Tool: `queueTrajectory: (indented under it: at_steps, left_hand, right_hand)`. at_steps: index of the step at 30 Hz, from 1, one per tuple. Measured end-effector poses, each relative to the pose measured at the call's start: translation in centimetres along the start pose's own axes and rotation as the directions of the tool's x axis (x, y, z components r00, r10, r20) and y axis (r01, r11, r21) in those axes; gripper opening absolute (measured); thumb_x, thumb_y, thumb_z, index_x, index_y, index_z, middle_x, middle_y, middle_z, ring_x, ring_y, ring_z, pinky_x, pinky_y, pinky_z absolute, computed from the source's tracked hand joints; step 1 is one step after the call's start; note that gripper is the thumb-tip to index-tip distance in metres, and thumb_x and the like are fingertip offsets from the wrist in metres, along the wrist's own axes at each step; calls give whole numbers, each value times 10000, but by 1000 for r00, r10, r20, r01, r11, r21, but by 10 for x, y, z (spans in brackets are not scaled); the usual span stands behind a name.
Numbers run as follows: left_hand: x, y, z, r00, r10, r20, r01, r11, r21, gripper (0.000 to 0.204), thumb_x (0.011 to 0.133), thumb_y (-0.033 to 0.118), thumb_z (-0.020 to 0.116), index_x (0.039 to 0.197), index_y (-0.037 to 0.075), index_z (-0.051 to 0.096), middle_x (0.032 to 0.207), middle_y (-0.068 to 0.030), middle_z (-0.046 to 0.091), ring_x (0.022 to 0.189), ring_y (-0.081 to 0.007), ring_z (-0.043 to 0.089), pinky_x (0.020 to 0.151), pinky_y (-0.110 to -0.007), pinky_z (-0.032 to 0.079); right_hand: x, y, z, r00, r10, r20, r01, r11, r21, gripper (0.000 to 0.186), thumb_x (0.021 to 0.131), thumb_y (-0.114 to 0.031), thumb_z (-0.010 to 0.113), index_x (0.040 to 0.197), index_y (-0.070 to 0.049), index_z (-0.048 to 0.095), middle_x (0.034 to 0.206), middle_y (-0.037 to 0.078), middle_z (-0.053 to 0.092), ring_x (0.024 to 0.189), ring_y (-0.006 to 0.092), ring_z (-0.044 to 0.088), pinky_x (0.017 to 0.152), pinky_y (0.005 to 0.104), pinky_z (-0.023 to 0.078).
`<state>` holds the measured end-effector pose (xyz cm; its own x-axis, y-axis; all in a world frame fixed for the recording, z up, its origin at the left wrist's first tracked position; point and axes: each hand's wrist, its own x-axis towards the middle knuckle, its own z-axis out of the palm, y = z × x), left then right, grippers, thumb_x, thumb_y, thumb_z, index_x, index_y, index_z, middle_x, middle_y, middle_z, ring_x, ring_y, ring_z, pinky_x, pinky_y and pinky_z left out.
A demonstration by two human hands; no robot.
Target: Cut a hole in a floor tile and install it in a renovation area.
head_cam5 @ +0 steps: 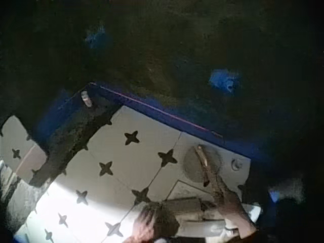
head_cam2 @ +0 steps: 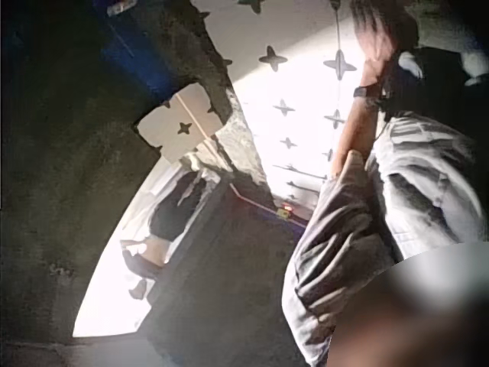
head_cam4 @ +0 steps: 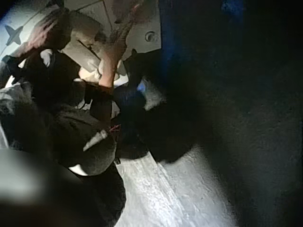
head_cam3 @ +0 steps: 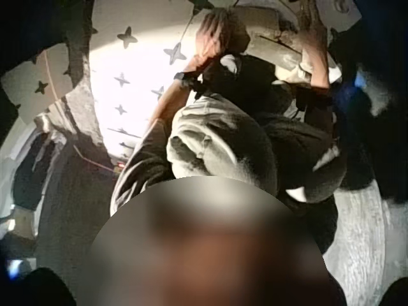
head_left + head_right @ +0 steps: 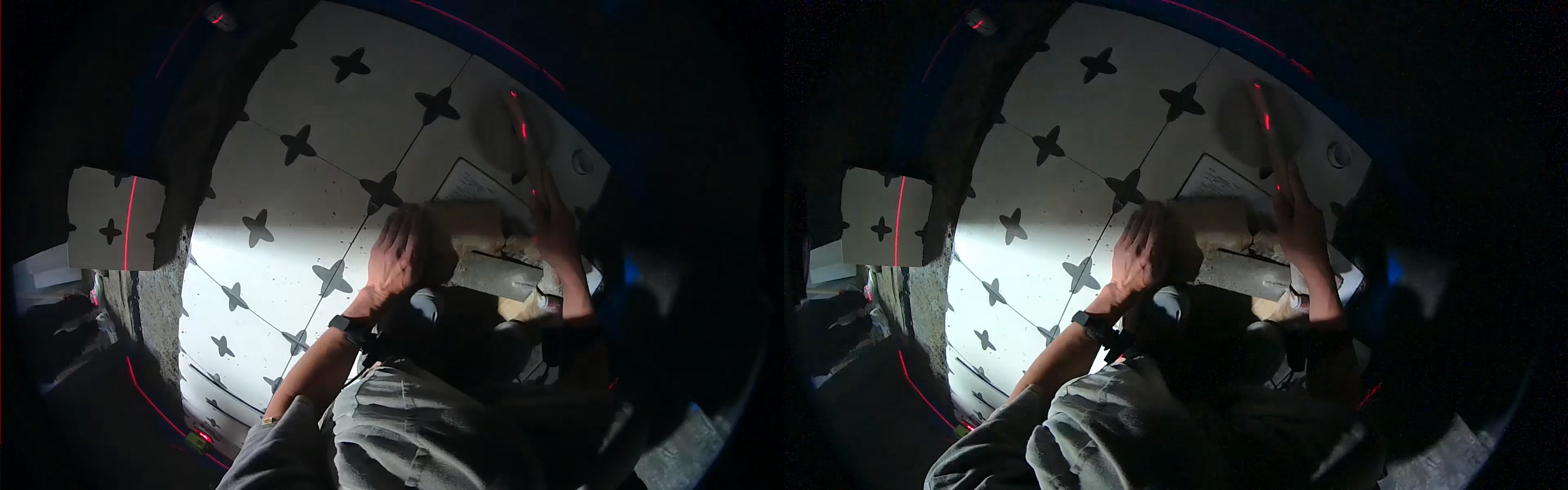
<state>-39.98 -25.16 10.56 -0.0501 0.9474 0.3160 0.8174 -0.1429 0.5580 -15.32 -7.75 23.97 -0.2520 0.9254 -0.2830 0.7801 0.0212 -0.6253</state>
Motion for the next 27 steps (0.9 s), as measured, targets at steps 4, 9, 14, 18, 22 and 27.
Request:
queueTrajectory:
  at_steps: [4, 9, 14, 18, 22, 27]
  left_hand:
    - [3, 4, 3, 998, 60, 30, -60, 998, -11, 635, 936, 183, 537, 1493, -113, 468, 1508, -330, 512, 1432, -483, 481, 1230, -547, 370]
    - [10, -1, 2, 987, 156, 44, -158, 986, 43, 597, 955, 196, 549, 1457, -124, 496, 1486, -332, 533, 1424, -481, 491, 1219, -544, 387]
    - [0, 4, 1, 984, 161, 81, -167, 983, 75, 624, 936, 209, 543, 1459, -127, 490, 1485, -338, 528, 1423, -494, 484, 1234, -560, 366]
    - [16, 9, 1, 987, 141, 71, -149, 983, 112, 610, 937, 206, 542, 1438, -139, 502, 1456, -357, 540, 1425, -506, 478, 1227, -564, 377]
    - [17, 19, 1, 987, 139, 85, -149, 979, 137, 562, 956, 178, 542, 1422, -136, 515, 1435, -354, 559, 1404, -503, 505, 1195, -561, 419]
    - [26, 17, 4, 986, 152, 63, -158, 979, 125, 540, 957, 120, 590, 1419, -149, 511, 1429, -365, 565, 1368, -525, 535, 1155, -563, 456]
  right_hand:
    - [-9, 15, -9, 986, -132, -100, 126, 990, -65, 584, 1076, -188, 565, 1633, -131, 397, 1236, 270, 710, 1145, 390, 720, 929, 382, 540]
    - [-33, 3, -17, 982, -95, -163, 87, 994, -60, 561, 1077, -124, 519, 1627, -127, 409, 1348, 257, 675, 1212, 371, 697, 971, 383, 536]
    - [-30, 23, -18, 979, -146, -140, 152, 988, 37, 601, 1051, -108, 538, 1634, -181, 409, 1397, 270, 639, 1263, 361, 671, 1005, 381, 522]
    - [-27, 34, -15, 902, -317, -293, 307, 948, -82, 598, 1053, -126, 551, 1632, -179, 411, 1342, 286, 663, 1234, 383, 681, 977, 378, 528]
    - [-24, 35, -26, 988, -93, -120, 94, 996, -2, 593, 1053, -126, 552, 1628, -183, 418, 1255, 295, 694, 1158, 421, 701, 910, 389, 543]
    - [-21, 51, -15, 963, -146, -227, 163, 985, 56, 607, 1049, -138, 559, 1633, -202, 407, 1077, 295, 724, 978, 433, 740, 776, 421, 557]
